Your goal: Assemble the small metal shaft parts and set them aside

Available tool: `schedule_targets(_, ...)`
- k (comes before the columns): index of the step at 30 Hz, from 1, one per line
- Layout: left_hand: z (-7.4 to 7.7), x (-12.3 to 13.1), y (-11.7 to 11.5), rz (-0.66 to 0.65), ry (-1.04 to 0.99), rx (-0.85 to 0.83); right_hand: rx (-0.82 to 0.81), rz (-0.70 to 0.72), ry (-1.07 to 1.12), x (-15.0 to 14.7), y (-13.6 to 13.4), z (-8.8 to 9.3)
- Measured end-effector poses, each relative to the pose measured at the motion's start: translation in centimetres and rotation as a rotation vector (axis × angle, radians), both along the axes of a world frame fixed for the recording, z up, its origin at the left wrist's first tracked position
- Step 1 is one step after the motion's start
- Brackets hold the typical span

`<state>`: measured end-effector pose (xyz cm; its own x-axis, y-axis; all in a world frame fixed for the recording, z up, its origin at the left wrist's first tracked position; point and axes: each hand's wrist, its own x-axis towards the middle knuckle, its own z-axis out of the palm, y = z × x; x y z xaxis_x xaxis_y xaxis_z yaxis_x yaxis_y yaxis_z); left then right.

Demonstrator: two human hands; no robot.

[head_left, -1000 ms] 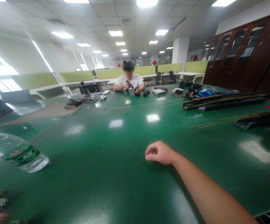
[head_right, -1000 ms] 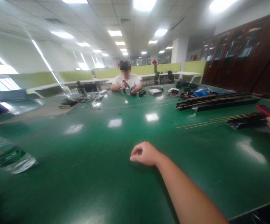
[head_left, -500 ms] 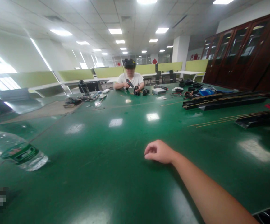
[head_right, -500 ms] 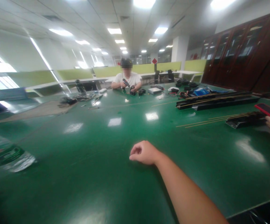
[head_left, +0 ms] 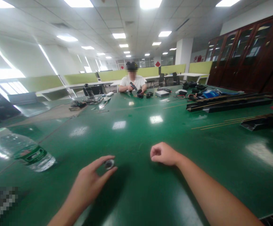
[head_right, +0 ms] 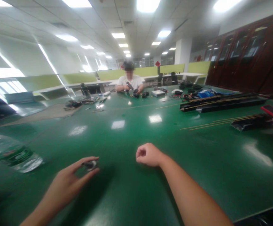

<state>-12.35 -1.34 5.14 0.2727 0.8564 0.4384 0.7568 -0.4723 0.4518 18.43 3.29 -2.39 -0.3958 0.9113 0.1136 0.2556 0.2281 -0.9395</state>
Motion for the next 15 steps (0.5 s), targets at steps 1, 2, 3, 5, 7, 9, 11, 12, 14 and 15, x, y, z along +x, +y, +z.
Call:
schedule_targets(1,-0.5,2.4,1.1,-0.075,-0.022,-0.044,-0.011,0.008,0.017,0.1,0.1,-0.1)
schedule_targets(2,-1.1,4.8,2.1,-0.144,-0.077,-0.062,-0.020,0.012,0.032,0.1,0.2,-0.2)
schedule_targets(3,-1.8,7.1,3.0,-0.209,-0.127,-0.084,-0.027,0.011,0.047,0.2,0.3,-0.3)
schedule_targets(5,-3.4,10.9,4.1,-0.308,-0.216,-0.130,-0.027,-0.007,0.071,0.4,0.5,-0.6)
schedule_targets(7,-4.9,12.8,4.5,-0.332,-0.294,-0.156,-0.020,-0.025,0.079,0.5,0.7,-0.7)
schedule_targets(9,-5.9,13.1,4.7,-0.328,-0.330,-0.169,-0.013,-0.021,0.078,0.5,0.7,-0.8)
schedule_targets(11,-6.6,12.4,4.7,-0.325,-0.344,-0.182,-0.008,0.003,0.073,0.4,0.6,-0.7)
schedule_targets(12,-6.8,12.0,4.7,-0.325,-0.351,-0.190,-0.006,0.014,0.071,0.3,0.6,-0.7)
schedule_targets(14,-7.0,11.5,4.7,-0.330,-0.358,-0.204,-0.002,0.027,0.065,0.2,0.4,-0.6)
schedule_targets(15,-7.1,11.4,4.7,-0.337,-0.358,-0.210,0.000,0.028,0.062,0.2,0.4,-0.6)
